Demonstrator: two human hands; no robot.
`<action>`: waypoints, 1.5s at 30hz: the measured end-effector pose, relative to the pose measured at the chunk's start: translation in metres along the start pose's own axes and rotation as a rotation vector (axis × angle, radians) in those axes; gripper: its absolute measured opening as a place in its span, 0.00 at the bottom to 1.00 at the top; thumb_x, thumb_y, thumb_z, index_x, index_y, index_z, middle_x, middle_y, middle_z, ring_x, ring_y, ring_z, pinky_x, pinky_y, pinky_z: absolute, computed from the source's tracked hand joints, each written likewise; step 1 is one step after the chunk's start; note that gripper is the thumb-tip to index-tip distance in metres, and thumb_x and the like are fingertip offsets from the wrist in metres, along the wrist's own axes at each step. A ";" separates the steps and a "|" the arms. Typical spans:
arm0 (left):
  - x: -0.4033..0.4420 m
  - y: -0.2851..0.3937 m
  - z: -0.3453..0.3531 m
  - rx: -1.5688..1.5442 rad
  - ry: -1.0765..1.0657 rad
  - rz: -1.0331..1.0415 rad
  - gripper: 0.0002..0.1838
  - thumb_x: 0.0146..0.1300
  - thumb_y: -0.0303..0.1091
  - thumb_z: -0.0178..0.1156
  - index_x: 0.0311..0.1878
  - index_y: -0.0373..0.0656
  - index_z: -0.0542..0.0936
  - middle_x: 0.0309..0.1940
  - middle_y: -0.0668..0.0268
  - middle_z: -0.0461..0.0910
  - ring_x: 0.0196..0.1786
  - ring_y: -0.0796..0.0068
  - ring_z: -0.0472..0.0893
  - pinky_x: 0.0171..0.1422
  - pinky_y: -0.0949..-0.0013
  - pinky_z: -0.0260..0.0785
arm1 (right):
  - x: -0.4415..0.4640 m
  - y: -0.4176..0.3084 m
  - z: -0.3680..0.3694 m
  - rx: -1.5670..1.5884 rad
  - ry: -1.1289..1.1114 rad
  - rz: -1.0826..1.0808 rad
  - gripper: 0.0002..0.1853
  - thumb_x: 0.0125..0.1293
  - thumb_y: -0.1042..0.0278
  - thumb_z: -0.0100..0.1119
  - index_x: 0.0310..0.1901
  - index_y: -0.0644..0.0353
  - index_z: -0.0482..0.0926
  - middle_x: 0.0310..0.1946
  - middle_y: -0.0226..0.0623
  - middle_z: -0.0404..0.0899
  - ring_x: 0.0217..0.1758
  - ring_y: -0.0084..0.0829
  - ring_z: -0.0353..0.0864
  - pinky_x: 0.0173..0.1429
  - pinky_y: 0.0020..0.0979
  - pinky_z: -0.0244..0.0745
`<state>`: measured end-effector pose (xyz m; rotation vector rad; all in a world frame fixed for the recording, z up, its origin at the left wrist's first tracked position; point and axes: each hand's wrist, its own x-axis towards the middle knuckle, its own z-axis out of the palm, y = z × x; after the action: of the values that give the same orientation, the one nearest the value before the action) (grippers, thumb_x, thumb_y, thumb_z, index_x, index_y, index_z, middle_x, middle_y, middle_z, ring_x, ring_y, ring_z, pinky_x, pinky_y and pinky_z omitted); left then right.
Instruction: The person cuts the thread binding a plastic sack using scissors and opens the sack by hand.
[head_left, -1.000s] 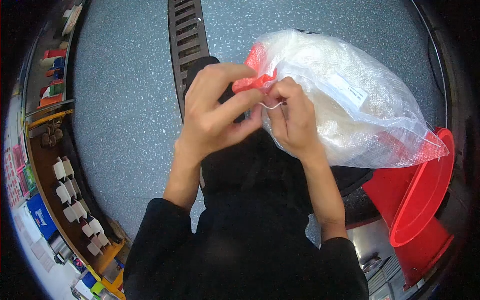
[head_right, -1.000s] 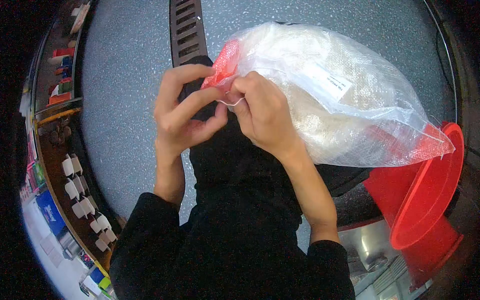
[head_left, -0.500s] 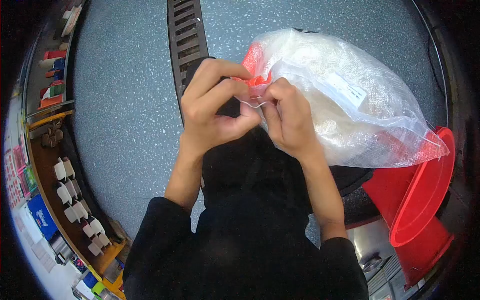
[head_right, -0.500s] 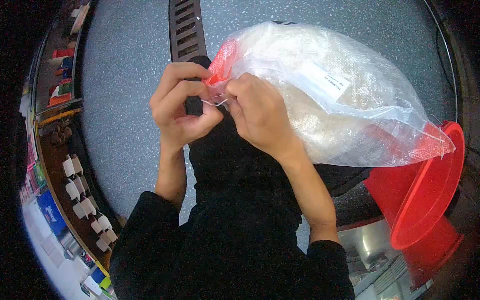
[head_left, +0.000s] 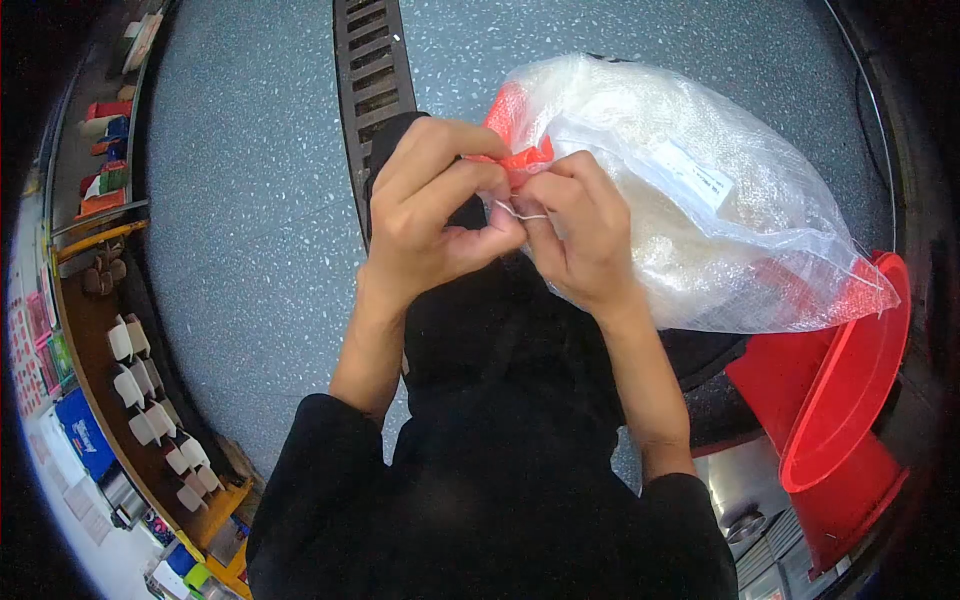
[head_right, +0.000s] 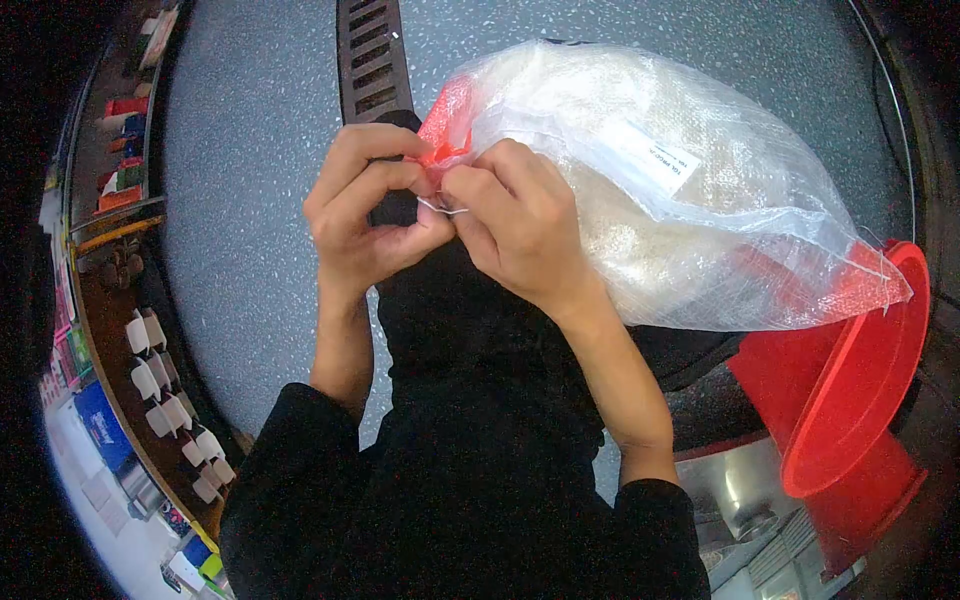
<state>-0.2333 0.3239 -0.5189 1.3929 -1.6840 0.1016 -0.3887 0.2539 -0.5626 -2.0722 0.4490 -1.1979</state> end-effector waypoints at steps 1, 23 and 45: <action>0.000 0.000 -0.001 0.012 0.002 0.007 0.13 0.32 0.21 0.67 0.27 0.42 0.79 0.37 0.65 0.82 0.37 0.63 0.80 0.39 0.66 0.73 | 0.000 -0.001 0.000 -0.006 0.004 0.005 0.13 0.52 0.77 0.67 0.39 0.55 0.78 0.31 0.37 0.74 0.32 0.42 0.77 0.36 0.41 0.72; -0.006 -0.008 -0.018 -0.116 -0.156 -0.178 0.11 0.49 0.20 0.72 0.38 0.35 0.85 0.40 0.57 0.86 0.45 0.63 0.85 0.52 0.65 0.75 | -0.004 0.001 -0.003 0.169 0.104 -0.003 0.10 0.61 0.82 0.60 0.41 0.62 0.72 0.34 0.42 0.78 0.34 0.39 0.79 0.39 0.36 0.75; -0.012 -0.003 -0.010 -0.265 -0.056 -0.205 0.12 0.47 0.19 0.67 0.38 0.36 0.85 0.37 0.59 0.86 0.40 0.64 0.84 0.47 0.67 0.75 | 0.000 -0.003 -0.006 0.087 0.056 0.072 0.10 0.62 0.80 0.67 0.44 0.62 0.80 0.36 0.39 0.79 0.34 0.34 0.81 0.35 0.31 0.77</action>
<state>-0.2257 0.3371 -0.5226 1.3665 -1.5267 -0.2695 -0.3943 0.2537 -0.5583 -1.9366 0.4850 -1.2133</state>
